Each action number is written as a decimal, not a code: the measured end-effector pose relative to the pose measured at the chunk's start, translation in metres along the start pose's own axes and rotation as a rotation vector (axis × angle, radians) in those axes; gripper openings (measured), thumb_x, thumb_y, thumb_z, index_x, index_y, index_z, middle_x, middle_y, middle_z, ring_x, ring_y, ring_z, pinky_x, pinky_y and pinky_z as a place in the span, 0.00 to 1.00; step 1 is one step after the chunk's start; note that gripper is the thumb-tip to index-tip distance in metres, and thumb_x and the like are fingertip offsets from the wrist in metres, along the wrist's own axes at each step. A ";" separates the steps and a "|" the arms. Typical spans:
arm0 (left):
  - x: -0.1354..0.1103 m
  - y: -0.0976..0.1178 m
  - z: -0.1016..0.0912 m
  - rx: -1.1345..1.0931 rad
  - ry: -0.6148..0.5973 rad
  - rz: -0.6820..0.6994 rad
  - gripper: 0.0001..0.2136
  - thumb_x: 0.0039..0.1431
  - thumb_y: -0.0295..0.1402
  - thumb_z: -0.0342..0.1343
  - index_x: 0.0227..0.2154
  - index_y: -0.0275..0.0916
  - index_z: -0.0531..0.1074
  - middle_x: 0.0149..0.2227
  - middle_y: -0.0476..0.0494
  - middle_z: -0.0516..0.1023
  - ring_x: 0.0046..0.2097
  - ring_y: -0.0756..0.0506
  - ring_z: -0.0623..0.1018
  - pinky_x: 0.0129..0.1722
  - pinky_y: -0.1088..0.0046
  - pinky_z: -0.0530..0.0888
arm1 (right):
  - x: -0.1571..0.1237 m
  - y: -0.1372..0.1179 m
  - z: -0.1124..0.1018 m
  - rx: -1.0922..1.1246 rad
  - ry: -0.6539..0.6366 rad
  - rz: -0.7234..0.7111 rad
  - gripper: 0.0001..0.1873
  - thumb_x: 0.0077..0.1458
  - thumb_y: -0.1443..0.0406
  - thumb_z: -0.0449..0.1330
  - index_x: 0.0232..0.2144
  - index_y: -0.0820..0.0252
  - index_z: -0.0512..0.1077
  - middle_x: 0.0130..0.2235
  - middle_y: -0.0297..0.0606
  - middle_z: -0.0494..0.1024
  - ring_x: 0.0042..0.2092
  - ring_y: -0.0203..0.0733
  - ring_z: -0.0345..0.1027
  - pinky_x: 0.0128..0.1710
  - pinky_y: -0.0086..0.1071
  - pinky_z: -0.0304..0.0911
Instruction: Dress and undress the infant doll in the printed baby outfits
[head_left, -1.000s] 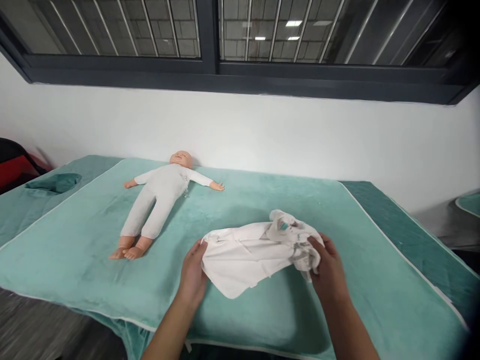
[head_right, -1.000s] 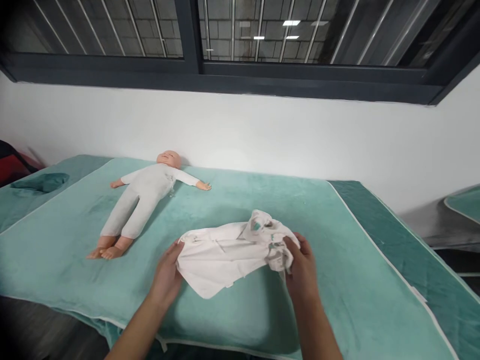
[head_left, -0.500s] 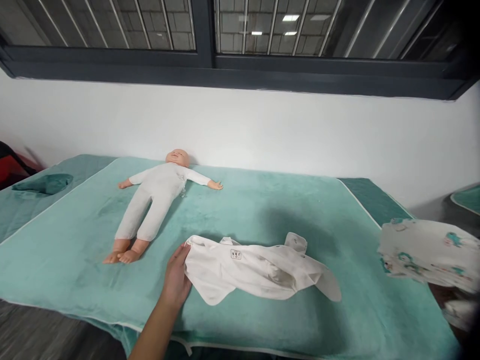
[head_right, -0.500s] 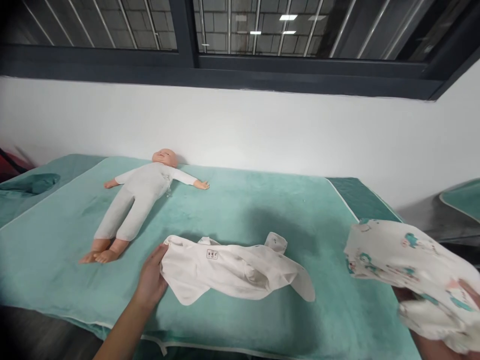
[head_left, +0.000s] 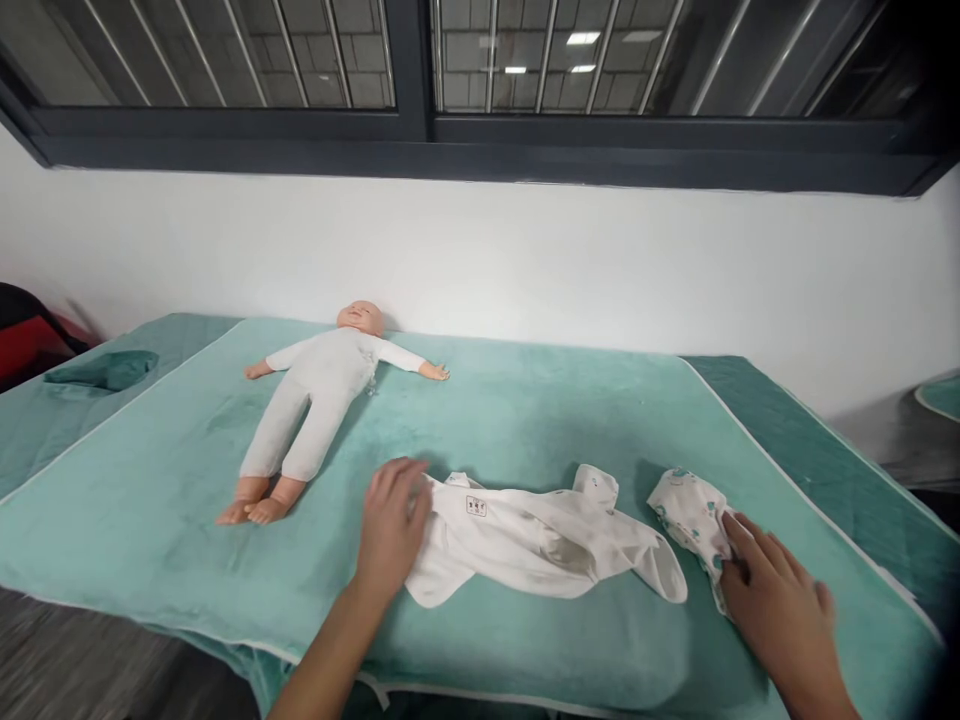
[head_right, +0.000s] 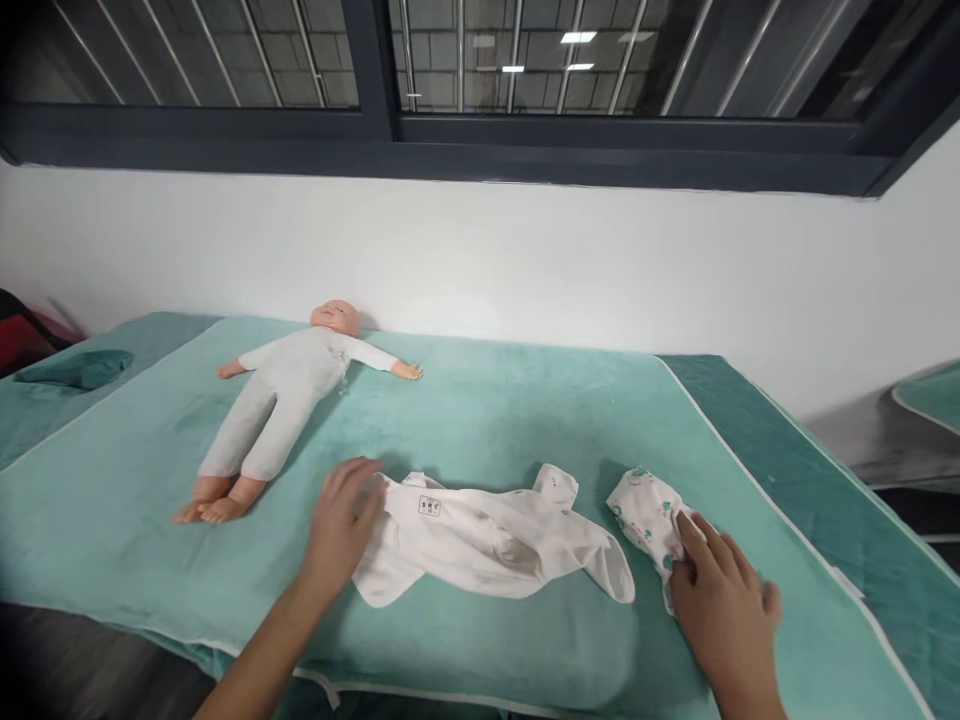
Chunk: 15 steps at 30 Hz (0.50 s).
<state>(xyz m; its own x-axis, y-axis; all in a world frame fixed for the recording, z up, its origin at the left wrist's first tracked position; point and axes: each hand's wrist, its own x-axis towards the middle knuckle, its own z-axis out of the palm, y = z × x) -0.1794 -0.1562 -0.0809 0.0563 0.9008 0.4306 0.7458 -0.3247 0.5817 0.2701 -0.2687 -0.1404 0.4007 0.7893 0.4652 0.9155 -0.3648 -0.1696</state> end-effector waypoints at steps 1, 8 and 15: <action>0.003 0.006 0.001 0.049 -0.100 0.084 0.14 0.67 0.37 0.49 0.51 0.42 0.70 0.54 0.40 0.72 0.61 0.39 0.65 0.63 0.52 0.62 | 0.002 -0.009 -0.008 -0.028 0.016 0.049 0.27 0.60 0.59 0.46 0.60 0.44 0.66 0.60 0.46 0.72 0.60 0.65 0.64 0.57 0.68 0.52; 0.021 0.041 0.002 0.214 -0.538 0.320 0.09 0.66 0.31 0.52 0.46 0.43 0.72 0.44 0.47 0.76 0.49 0.43 0.74 0.59 0.53 0.64 | 0.010 -0.141 -0.037 0.514 -0.245 -0.265 0.23 0.63 0.59 0.51 0.59 0.55 0.63 0.59 0.45 0.72 0.58 0.50 0.67 0.56 0.45 0.64; 0.034 0.065 -0.043 0.341 -0.249 0.568 0.12 0.70 0.34 0.46 0.49 0.41 0.70 0.39 0.44 0.74 0.40 0.45 0.74 0.39 0.65 0.67 | 0.048 -0.242 -0.061 0.647 -0.621 -0.560 0.11 0.61 0.62 0.56 0.45 0.53 0.72 0.36 0.33 0.77 0.38 0.42 0.71 0.38 0.35 0.62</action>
<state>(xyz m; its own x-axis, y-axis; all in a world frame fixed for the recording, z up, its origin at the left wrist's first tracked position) -0.1571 -0.1594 0.0010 0.6181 0.6716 0.4085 0.7203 -0.6920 0.0477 0.0660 -0.1728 -0.0236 -0.3042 0.9444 0.1248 0.7470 0.3178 -0.5840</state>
